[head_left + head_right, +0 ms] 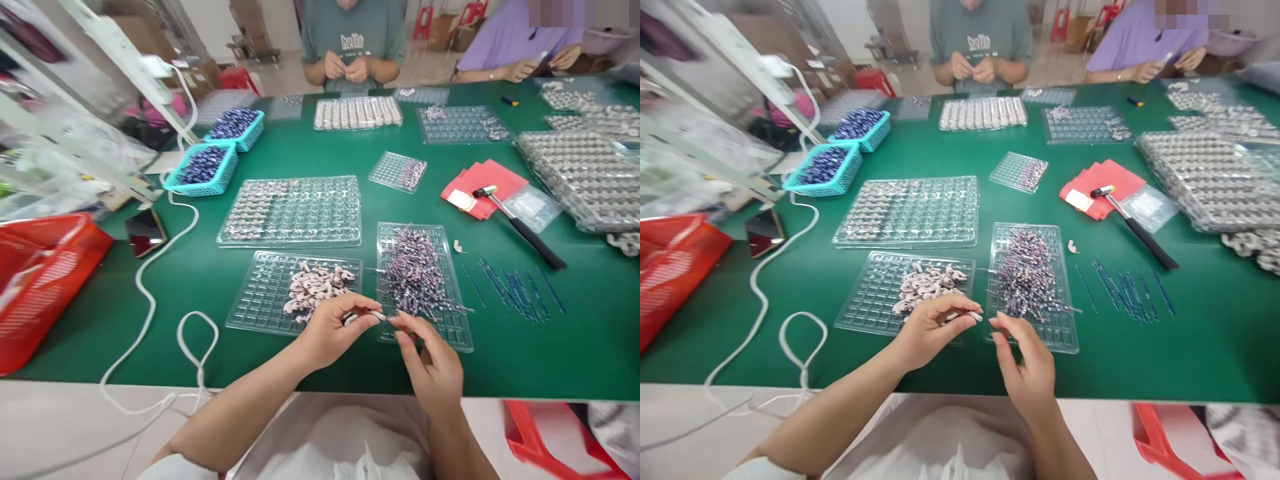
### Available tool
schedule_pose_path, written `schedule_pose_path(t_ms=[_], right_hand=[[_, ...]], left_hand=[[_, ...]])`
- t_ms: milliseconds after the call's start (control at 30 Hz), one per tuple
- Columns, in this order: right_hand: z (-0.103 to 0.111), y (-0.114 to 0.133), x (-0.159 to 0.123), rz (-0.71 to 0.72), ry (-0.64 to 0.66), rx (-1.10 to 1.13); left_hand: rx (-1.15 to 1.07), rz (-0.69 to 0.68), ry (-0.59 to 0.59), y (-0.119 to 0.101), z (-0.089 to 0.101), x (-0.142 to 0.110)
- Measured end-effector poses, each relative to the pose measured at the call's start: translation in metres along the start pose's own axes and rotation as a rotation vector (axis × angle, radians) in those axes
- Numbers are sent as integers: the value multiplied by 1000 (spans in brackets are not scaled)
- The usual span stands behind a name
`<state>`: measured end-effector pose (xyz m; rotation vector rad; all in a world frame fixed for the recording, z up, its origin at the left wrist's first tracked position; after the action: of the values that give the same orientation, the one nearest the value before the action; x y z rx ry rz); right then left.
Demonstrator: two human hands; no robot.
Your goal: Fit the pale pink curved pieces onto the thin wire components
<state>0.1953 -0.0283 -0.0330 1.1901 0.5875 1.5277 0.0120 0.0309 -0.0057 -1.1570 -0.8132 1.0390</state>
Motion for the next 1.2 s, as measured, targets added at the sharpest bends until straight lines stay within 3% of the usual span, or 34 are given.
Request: schedule_pose_path(t_ms=[100,233,367,500,667,800,1200], right_hand=[[2,-5,-2,-32,-24,-28],[4,-6,1,-22,-23,-54],[3,-5,3,3,-11,-53],[2,-4,2,-15,-8,-54],[5,-2,0,-126,-53,-62],[5,-3,0,-93,-32,-66],[3,-9,-2,-70,6,-117]], left_hand=[[1,56,-43,-5,16,-2],[21,116,-197,-10,52,-8],[-139,200,-252,-1,75,-13],[-284,216,-247,11,82,-14],[-310,219,-352,19,95,-17],[-360,239,-401,22,102,-22],[-623,297,-354,24,97,-28]])
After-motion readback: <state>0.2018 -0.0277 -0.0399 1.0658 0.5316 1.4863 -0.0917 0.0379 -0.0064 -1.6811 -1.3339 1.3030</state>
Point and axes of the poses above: each hand's wrist, its own x-axis towards the middle knuckle, its own z-axis out of the back of the hand, y = z × x, the point moved 4 cm from there along x, towards the middle knuckle, and after that the axes turned 3 degrees about x, right-handed, at the moved point
